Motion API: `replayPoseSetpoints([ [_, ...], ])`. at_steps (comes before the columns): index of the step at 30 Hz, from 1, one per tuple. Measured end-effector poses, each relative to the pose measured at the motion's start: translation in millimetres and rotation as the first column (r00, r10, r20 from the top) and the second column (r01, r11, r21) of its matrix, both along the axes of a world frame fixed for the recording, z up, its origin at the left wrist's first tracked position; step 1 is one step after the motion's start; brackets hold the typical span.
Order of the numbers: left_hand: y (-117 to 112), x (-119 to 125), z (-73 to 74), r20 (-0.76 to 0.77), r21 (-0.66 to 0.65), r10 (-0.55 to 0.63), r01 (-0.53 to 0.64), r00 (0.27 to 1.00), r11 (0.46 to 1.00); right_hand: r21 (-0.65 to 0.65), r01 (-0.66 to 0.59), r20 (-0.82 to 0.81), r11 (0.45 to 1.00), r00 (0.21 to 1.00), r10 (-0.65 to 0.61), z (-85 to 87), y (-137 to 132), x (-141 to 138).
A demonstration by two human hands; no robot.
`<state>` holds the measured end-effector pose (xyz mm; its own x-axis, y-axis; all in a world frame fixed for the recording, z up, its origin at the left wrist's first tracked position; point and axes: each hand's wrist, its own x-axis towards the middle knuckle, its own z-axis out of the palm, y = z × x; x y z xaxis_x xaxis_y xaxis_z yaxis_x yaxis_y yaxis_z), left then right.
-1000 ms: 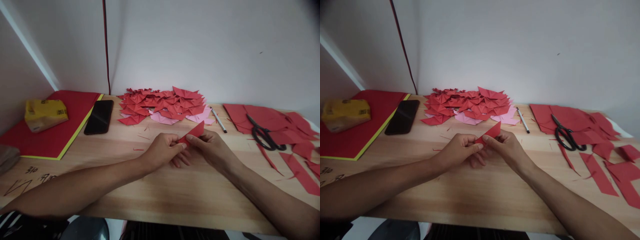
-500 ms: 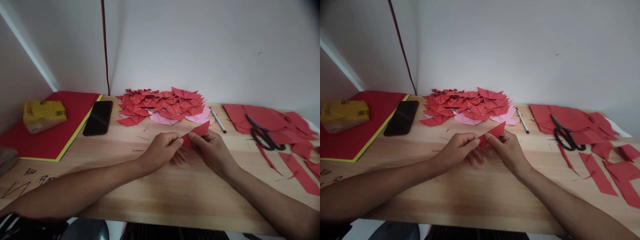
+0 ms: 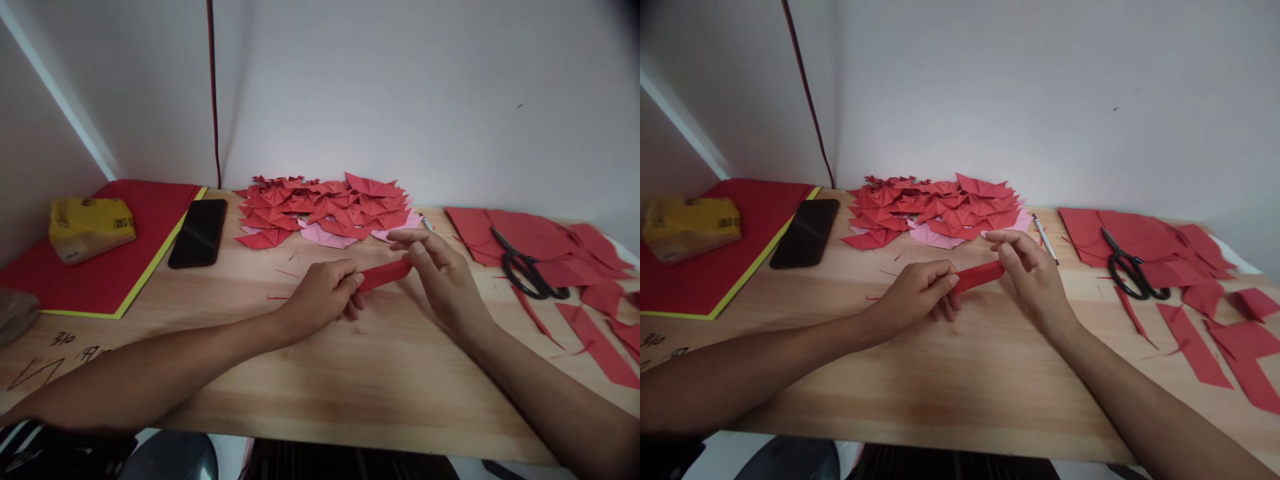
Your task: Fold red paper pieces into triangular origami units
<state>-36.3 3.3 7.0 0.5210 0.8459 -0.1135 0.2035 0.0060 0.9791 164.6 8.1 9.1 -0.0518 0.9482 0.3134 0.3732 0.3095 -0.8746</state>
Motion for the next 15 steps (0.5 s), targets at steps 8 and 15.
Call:
replayPoseSetpoints([
  [8,-0.3,-2.8,0.4,-0.206,0.244,-0.010,0.062,0.978,0.968,0.045,-0.213,0.476,0.976,0.864,0.167,5.9,-6.2,2.5],
  [15,3.1,0.1,-2.6,0.017,0.014,0.023,-0.023,1.000,1.000,0.004,-0.143,0.479,0.990,0.869,0.123,1.8,-7.4,1.9],
])
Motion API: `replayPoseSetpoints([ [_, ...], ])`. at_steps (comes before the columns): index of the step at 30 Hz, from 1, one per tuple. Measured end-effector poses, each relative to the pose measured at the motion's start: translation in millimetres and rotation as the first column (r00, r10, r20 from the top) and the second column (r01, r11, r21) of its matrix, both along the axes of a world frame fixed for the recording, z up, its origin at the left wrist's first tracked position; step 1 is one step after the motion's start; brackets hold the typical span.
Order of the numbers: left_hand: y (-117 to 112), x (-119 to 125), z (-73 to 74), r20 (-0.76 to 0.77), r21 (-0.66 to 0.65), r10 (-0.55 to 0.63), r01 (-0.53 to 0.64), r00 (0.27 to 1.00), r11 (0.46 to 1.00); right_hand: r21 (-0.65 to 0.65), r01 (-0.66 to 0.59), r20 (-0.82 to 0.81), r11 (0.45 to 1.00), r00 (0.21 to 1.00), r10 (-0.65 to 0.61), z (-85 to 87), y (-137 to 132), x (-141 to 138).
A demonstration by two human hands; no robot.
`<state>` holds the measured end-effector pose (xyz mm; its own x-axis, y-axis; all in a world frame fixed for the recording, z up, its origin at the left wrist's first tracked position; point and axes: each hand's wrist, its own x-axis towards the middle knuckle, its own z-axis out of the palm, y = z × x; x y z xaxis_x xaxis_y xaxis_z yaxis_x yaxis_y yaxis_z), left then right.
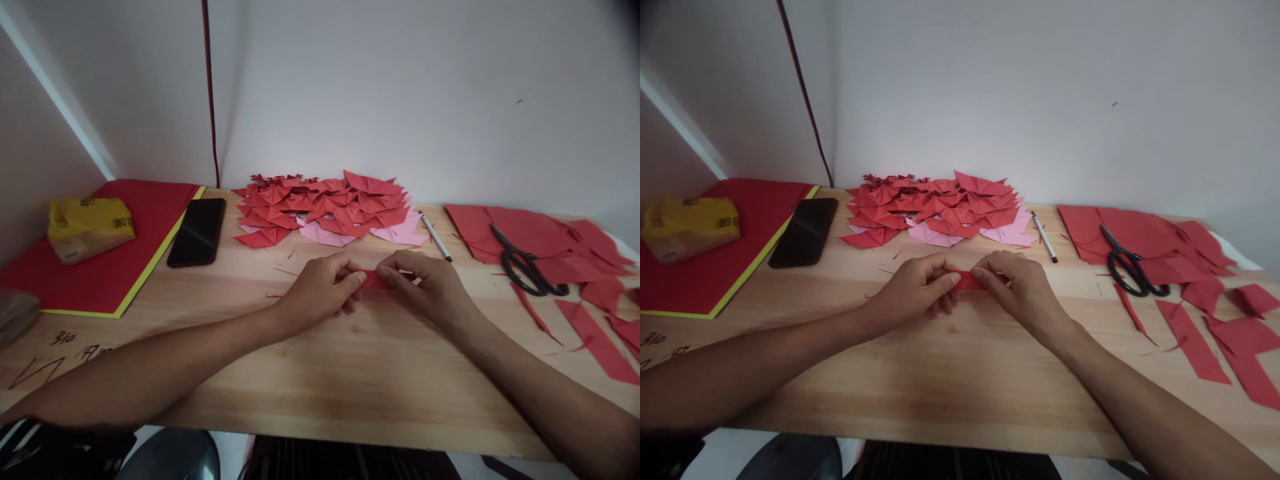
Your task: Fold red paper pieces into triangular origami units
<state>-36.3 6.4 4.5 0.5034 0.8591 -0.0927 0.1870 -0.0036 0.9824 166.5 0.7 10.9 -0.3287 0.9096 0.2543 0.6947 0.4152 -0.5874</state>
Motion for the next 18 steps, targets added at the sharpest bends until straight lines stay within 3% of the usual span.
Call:
replayPoseSetpoints([
  [3,1.9,2.2,-4.2,0.128,-0.136,0.002,0.016,0.992,0.991,0.014,0.005,-0.002,1.000,1.000,-0.005,1.5,-1.8,-2.2],
  [7,2.1,3.5,-4.1,0.164,-0.227,0.033,0.005,0.986,0.974,0.028,-0.001,0.025,1.000,1.000,0.000,2.6,-3.4,-4.8],
  [18,3.7,1.1,-8.9,0.124,-0.154,-0.061,0.080,0.990,0.985,-0.044,-0.106,0.078,0.993,0.991,0.109,2.7,-0.1,-5.1],
])
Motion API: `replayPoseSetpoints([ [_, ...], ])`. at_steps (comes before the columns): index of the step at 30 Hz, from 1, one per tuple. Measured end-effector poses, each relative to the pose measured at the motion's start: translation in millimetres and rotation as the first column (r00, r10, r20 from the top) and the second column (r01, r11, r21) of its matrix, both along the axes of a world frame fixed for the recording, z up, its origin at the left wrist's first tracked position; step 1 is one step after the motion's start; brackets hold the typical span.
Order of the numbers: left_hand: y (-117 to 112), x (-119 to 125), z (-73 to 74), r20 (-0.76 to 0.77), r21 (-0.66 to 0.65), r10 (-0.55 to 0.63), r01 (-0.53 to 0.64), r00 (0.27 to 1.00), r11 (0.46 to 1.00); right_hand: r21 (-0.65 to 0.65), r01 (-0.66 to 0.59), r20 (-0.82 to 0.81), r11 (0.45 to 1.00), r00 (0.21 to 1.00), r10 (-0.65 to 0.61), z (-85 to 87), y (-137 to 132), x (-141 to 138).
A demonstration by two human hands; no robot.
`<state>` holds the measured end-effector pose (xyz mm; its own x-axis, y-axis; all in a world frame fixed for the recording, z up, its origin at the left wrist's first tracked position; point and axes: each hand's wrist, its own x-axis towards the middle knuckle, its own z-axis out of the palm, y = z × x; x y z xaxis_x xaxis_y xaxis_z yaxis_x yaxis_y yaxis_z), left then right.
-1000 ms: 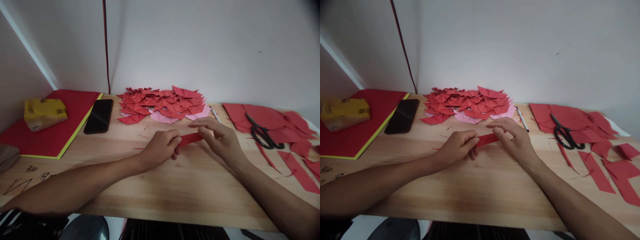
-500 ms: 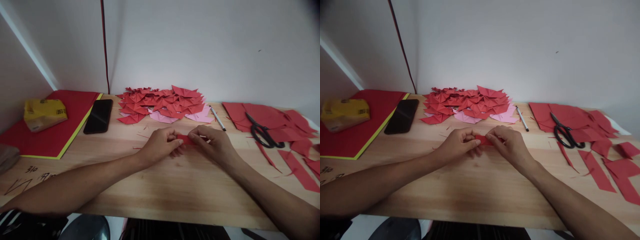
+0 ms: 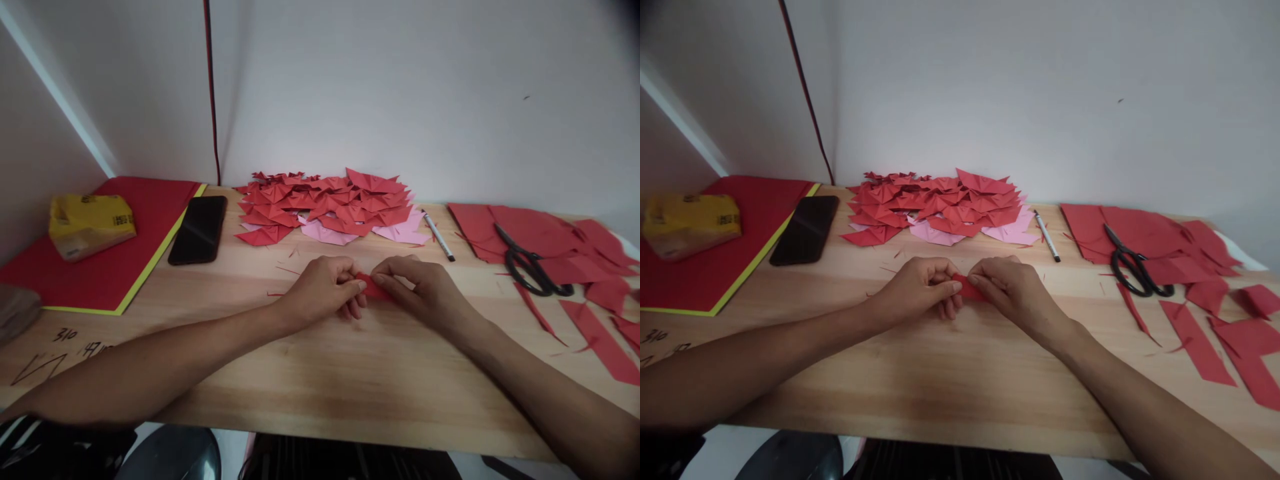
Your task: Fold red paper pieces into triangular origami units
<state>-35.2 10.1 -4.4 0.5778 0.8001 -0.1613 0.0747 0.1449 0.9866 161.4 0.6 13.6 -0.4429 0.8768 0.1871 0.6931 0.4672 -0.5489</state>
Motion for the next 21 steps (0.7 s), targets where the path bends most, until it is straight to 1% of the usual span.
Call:
replayPoseSetpoints([
  [3,-2.3,-0.3,2.5,-0.073,0.091,0.007,0.000,0.997,0.996,0.005,0.005,0.018,1.000,1.000,-0.006,2.2,-2.3,-2.2],
  [5,-4.5,-0.8,6.2,-0.148,0.203,0.038,-0.007,0.988,0.979,-0.008,0.000,0.028,1.000,1.000,0.000,1.8,-3.6,-3.4],
  [8,-7.0,-1.5,10.2,-0.241,0.412,0.142,-0.031,0.960,0.911,-0.063,0.004,0.038,0.998,0.999,-0.002,-1.6,-4.7,-4.5],
  [9,-7.2,-1.5,10.5,-0.253,0.458,0.169,-0.036,0.953,0.888,-0.079,0.007,0.042,0.997,0.999,-0.003,-2.7,-4.8,-4.6],
  [10,-7.1,-1.6,10.2,-0.256,0.479,0.180,-0.037,0.950,0.877,-0.087,0.008,0.047,0.996,0.999,-0.004,-3.7,-4.8,-4.6],
  [11,-6.7,-1.7,9.5,-0.251,0.472,0.171,-0.034,0.953,0.881,-0.090,0.011,0.051,0.996,0.999,-0.006,-4.3,-4.6,-4.3],
  [12,-5.9,-1.8,8.5,-0.241,0.436,0.146,-0.028,0.959,0.900,-0.088,0.015,0.055,0.996,0.998,-0.010,-4.5,-4.4,-4.0],
  [14,-3.5,-2.1,6.5,-0.201,0.318,0.071,-0.004,0.977,0.948,-0.082,0.029,0.061,0.996,0.998,-0.024,-4.4,-3.6,-3.0],
  [16,-0.6,-2.7,5.0,-0.161,0.201,0.014,0.019,0.987,0.979,-0.087,0.040,0.059,0.995,0.998,-0.035,-4.3,-2.5,-2.1],
  [18,2.0,-3.5,4.4,-0.157,0.120,-0.016,0.035,0.988,0.992,-0.094,0.046,0.057,0.995,0.998,-0.040,-4.6,-1.4,-1.5],
  [21,3.9,-4.8,3.8,-0.175,0.072,-0.046,0.060,0.983,0.996,-0.094,0.065,0.043,0.993,0.997,-0.061,-5.3,0.2,-0.9],
])
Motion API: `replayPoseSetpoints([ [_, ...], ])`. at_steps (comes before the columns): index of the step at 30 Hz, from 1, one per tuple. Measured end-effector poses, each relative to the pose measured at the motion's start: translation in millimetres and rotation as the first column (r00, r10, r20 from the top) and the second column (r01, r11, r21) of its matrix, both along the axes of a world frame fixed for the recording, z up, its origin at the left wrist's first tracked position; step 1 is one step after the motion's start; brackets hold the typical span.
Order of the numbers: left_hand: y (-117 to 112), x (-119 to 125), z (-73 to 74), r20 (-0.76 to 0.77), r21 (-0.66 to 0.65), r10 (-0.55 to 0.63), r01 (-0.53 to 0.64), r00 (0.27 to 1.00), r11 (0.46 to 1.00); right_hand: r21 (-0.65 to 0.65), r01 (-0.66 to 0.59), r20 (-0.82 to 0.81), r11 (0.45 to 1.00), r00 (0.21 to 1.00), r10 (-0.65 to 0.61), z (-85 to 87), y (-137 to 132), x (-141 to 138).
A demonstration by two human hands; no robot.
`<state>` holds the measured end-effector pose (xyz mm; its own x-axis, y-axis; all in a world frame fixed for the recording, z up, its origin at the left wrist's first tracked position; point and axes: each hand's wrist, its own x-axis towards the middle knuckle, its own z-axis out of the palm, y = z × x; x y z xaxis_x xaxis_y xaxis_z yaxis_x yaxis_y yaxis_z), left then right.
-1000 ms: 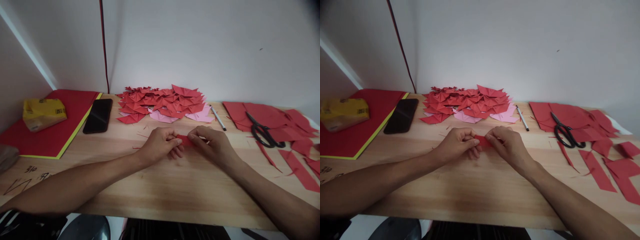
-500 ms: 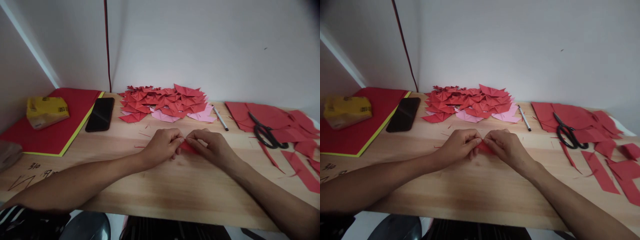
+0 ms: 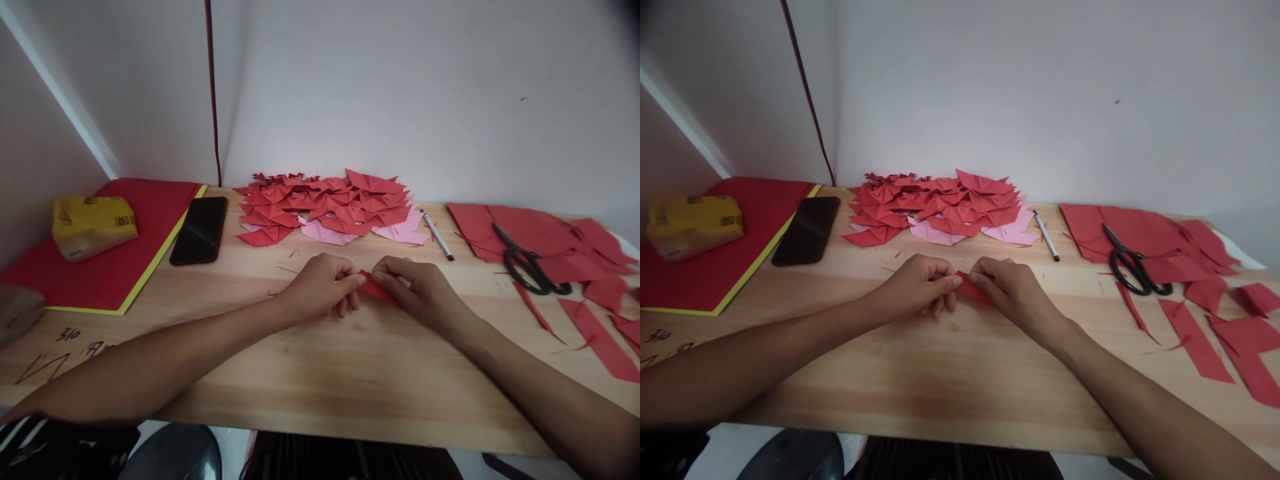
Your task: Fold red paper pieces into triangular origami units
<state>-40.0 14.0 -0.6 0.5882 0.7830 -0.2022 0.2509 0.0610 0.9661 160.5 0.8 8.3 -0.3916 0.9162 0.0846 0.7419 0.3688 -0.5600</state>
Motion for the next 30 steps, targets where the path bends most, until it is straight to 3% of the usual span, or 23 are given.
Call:
replayPoseSetpoints([
  [6,-3.8,0.3,3.3,-0.065,0.131,0.005,0.004,0.998,0.991,-0.005,-0.025,-0.030,1.000,0.999,0.025,0.8,-0.1,0.4],
  [13,-10.4,3.1,9.1,-0.153,0.369,0.026,0.033,0.988,0.929,0.056,-0.106,0.017,0.993,0.994,0.105,1.7,-7.0,-4.5],
  [21,-11.0,2.2,10.0,-0.121,0.264,-0.004,0.036,0.993,0.964,0.069,-0.063,0.017,0.996,0.998,0.062,2.0,-4.7,-1.7],
  [25,-9.9,2.0,8.3,-0.122,0.192,-0.026,0.049,0.992,0.980,0.003,-0.014,-0.030,1.000,0.999,0.014,0.8,-2.0,-0.5],
  [30,-11.2,2.4,6.2,-0.134,0.223,0.027,0.003,0.991,0.975,-0.027,-0.085,-0.055,0.996,0.995,0.083,1.3,-4.3,-1.4],
])
